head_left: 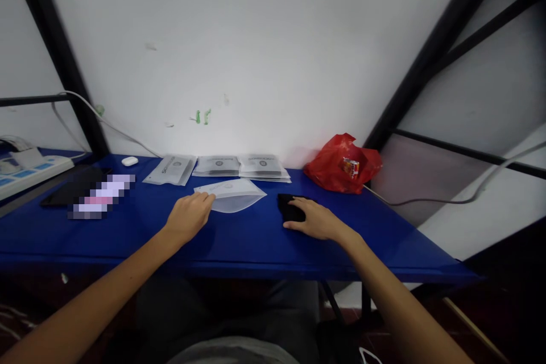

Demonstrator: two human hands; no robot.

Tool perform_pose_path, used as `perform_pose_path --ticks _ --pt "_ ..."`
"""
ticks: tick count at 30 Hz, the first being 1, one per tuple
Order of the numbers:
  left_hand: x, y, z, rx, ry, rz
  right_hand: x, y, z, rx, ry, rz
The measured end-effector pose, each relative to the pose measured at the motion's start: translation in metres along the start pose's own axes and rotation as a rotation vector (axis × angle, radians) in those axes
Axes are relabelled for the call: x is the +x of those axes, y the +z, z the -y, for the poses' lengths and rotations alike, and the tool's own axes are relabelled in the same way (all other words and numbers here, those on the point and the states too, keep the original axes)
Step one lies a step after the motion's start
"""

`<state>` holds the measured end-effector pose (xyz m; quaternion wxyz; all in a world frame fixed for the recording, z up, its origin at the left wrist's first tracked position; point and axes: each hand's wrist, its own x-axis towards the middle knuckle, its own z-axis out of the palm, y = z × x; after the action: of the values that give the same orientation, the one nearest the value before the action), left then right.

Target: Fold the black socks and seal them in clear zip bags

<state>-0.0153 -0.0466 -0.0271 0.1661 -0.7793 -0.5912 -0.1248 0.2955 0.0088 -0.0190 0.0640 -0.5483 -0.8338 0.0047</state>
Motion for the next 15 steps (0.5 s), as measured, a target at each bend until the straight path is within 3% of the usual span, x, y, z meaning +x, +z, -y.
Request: perform_pose_path --ticks 6,15 --pt "0.0 0.002 -0.001 0.053 -0.005 0.002 -0.001 0.006 -0.007 0.064 -0.035 0.086" --pt "0.001 0.006 -0.002 0.087 0.019 -0.03 -0.006 0.017 -0.003 -0.003 -0.036 0.011"
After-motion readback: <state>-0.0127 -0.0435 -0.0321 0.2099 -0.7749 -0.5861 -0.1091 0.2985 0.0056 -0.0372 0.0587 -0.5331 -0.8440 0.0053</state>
